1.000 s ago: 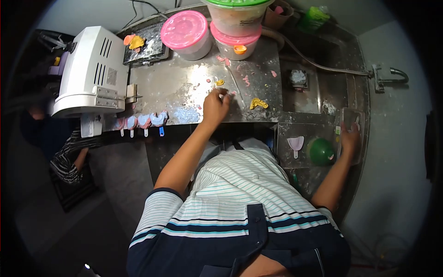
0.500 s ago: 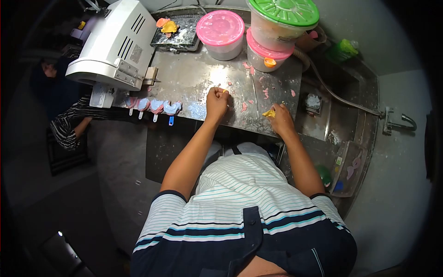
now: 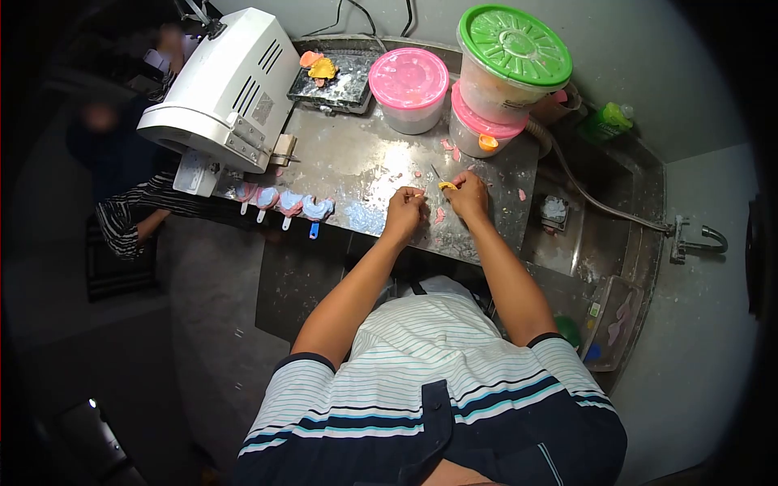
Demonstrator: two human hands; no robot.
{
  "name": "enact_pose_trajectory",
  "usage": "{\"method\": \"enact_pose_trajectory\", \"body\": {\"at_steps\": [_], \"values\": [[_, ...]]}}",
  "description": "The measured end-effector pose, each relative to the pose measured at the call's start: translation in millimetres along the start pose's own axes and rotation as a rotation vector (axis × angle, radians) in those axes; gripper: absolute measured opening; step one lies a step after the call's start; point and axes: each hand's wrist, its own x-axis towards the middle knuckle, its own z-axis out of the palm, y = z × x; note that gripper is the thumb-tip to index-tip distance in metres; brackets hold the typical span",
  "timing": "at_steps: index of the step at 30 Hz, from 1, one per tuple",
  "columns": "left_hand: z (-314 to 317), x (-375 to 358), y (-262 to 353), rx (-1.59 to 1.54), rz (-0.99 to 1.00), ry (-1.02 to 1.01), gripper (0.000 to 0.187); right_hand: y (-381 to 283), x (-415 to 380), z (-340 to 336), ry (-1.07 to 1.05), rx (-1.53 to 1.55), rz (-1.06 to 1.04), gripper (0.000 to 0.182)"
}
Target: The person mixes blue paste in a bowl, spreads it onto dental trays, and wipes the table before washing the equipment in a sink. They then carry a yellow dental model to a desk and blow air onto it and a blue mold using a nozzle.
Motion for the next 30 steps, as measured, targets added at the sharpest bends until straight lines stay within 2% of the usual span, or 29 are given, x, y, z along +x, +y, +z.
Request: {"method": "enact_pose_trajectory", "body": {"at_steps": [4, 7, 9, 10, 12, 14, 16, 17, 18, 20, 21, 22, 24, 25, 26, 28, 30], "values": [[-2, 17, -13, 0.106, -0.043, -0.057, 0.014, -2, -5, -2, -0.012, -0.003, -0.003, 0.031], [6, 15, -3, 0.054, -0.069, -0.053, 0.026, -2, -6, -1, -0.034, 0.170, 0.008, 0.026], [12, 11, 0, -0.073, -0.119, -0.133, 0.031, -3, -10, 2, -0.176, 0.578, -0.011, 0.020], [14, 9, 1, -0.199, -0.167, -0.213, 0.037, -3, -12, 3, -0.176, 0.577, -0.010, 0.020], [13, 12, -4, -0.205, -0.194, -0.243, 0.040, -10, -19, 2, -0.220, 0.710, 0.038, 0.022], [15, 12, -3, -0.211, -0.219, -0.273, 0.043, -12, -25, 3, -0.236, 0.717, 0.037, 0.024], [17, 8, 4, -0.454, -0.279, -0.277, 0.048, -17, -32, 7, -0.189, 0.633, -0.101, 0.025], [14, 8, 5, -0.528, -0.249, -0.286, 0.049, -19, -32, 6, -0.233, 0.513, -0.127, 0.032], [13, 11, 2, -0.524, -0.250, -0.286, 0.049, -22, -34, 7, -0.232, 0.517, -0.126, 0.032], [11, 19, -1, -0.839, -0.208, -0.243, 0.045, -30, -38, 8, -0.283, 0.561, -0.322, 0.038], [13, 13, 14, -0.941, -0.273, -0.170, 0.039, -50, -48, -17, -0.370, 0.414, -0.340, 0.038], [6, 18, 11, -0.941, -0.273, -0.168, 0.039, -58, -49, -28, -0.372, 0.415, -0.339, 0.038], [-13, 25, 9, -1.059, -0.248, -0.318, 0.032, -65, -47, -45, -0.171, 0.287, -0.632, 0.032], [-20, 26, 13, -0.920, -0.253, -0.291, 0.034, -67, -39, -55, -0.157, 0.250, -0.638, 0.040], [-23, 23, 23, -0.894, -0.258, -0.209, 0.037, -60, -23, -52, -0.165, 0.251, -0.641, 0.040], [-39, 23, 27, -0.903, -0.178, -0.241, 0.036, -40, 15, -27, -0.013, -0.055, -0.665, 0.045], [-52, 12, 35, -0.891, -0.175, -0.176, 0.035, -20, 49, 0, -0.004, -0.140, -0.726, 0.043]]}}
